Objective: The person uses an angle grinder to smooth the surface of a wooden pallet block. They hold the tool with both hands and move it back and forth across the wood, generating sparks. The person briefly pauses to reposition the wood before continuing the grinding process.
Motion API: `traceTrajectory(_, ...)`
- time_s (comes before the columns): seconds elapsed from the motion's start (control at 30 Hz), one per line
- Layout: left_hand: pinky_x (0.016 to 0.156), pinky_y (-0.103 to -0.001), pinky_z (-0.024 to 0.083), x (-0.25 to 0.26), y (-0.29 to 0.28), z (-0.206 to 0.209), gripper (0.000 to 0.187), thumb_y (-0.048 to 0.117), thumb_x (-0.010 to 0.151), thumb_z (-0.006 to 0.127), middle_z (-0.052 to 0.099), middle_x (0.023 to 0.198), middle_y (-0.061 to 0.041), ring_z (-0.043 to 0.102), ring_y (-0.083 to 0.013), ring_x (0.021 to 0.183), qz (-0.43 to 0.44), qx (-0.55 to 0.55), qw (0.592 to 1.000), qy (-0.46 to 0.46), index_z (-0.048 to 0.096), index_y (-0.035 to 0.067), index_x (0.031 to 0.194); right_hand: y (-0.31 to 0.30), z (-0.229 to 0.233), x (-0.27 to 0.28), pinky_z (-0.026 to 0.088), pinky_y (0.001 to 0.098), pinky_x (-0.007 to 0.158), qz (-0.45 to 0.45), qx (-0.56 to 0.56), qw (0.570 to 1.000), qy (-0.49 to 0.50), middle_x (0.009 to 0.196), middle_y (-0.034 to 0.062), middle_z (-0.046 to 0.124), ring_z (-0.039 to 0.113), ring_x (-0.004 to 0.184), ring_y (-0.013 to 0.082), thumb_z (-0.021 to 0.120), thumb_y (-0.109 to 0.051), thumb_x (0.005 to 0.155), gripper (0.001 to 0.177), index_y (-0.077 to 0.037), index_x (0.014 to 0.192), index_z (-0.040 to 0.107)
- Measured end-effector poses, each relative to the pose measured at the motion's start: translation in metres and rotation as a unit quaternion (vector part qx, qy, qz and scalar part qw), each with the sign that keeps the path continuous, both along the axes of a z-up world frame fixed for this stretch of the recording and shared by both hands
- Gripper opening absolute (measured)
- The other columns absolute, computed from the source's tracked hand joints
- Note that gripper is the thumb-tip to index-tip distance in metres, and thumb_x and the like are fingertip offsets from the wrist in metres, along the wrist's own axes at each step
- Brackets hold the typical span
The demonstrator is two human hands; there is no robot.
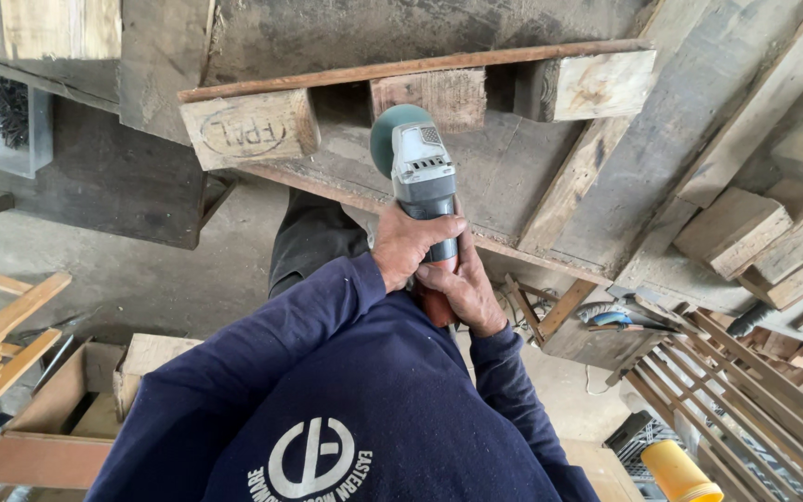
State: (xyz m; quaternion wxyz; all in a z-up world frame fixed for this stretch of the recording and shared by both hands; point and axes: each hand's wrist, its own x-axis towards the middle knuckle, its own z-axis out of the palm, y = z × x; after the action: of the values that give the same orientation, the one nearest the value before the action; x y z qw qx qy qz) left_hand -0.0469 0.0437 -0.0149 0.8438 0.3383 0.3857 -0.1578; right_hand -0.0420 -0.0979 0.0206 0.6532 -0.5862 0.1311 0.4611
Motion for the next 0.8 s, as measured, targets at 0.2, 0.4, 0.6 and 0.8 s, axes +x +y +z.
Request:
traceTrajectory(0.2, 0.078, -0.036, 0.062, -0.009, 0.016, 0.002, 0.03, 0.01, 0.077, 0.083, 0.073, 0.097, -0.009, 0.072, -0.0187, 0.086, -0.028, 0.022, 0.999, 0.001, 0.07, 0.002, 0.103, 0.01, -0.007, -0.011, 0.055, 0.0371, 0.097, 0.015, -0.012, 1.0, -0.003, 0.131, 0.0121, 0.057, 0.061, 0.115, 0.0216, 0.074, -0.011, 0.084, 0.101, -0.014, 0.166, 0.014)
traceTrajectory(0.4, 0.079, -0.037, 0.063, -0.021, 0.025, 0.0, 0.03, 0.009, 0.08, 0.083, 0.073, 0.097, -0.01, 0.072, -0.0184, 0.086, -0.02, 0.019, 1.0, -0.005, 0.069, 0.001, 0.106, 0.019, -0.008, -0.015, 0.056, 0.0399, 0.093, 0.029, -0.003, 0.999, 0.011, 0.127, 0.0124, 0.057, 0.062, 0.11, 0.023, 0.074, -0.015, 0.082, 0.106, -0.016, 0.166, 0.01)
traceTrajectory(0.6, 0.077, -0.036, 0.062, -0.037, 0.03, 0.0, 0.028, 0.01, 0.083, 0.081, 0.074, 0.096, -0.011, 0.072, -0.0202, 0.084, 0.006, 0.003, 1.0, 0.02, 0.072, -0.002, 0.106, 0.027, 0.001, -0.012, 0.052, 0.0391, 0.104, 0.149, -0.046, 0.984, -0.088, 0.141, 0.0182, 0.056, 0.061, 0.123, 0.0276, 0.078, -0.018, 0.084, 0.111, -0.01, 0.168, 0.005)
traceTrajectory(0.8, 0.08, -0.037, 0.061, -0.039, 0.017, -0.01, 0.033, 0.009, 0.082, 0.083, 0.072, 0.097, -0.009, 0.07, -0.0185, 0.087, 0.016, -0.047, 0.998, -0.027, 0.069, 0.0, 0.11, 0.02, 0.011, -0.012, 0.052, 0.039, 0.106, 0.173, -0.151, 0.962, -0.146, 0.15, 0.0211, 0.052, 0.06, 0.131, 0.0268, 0.079, -0.021, 0.08, 0.111, -0.01, 0.165, 0.009)
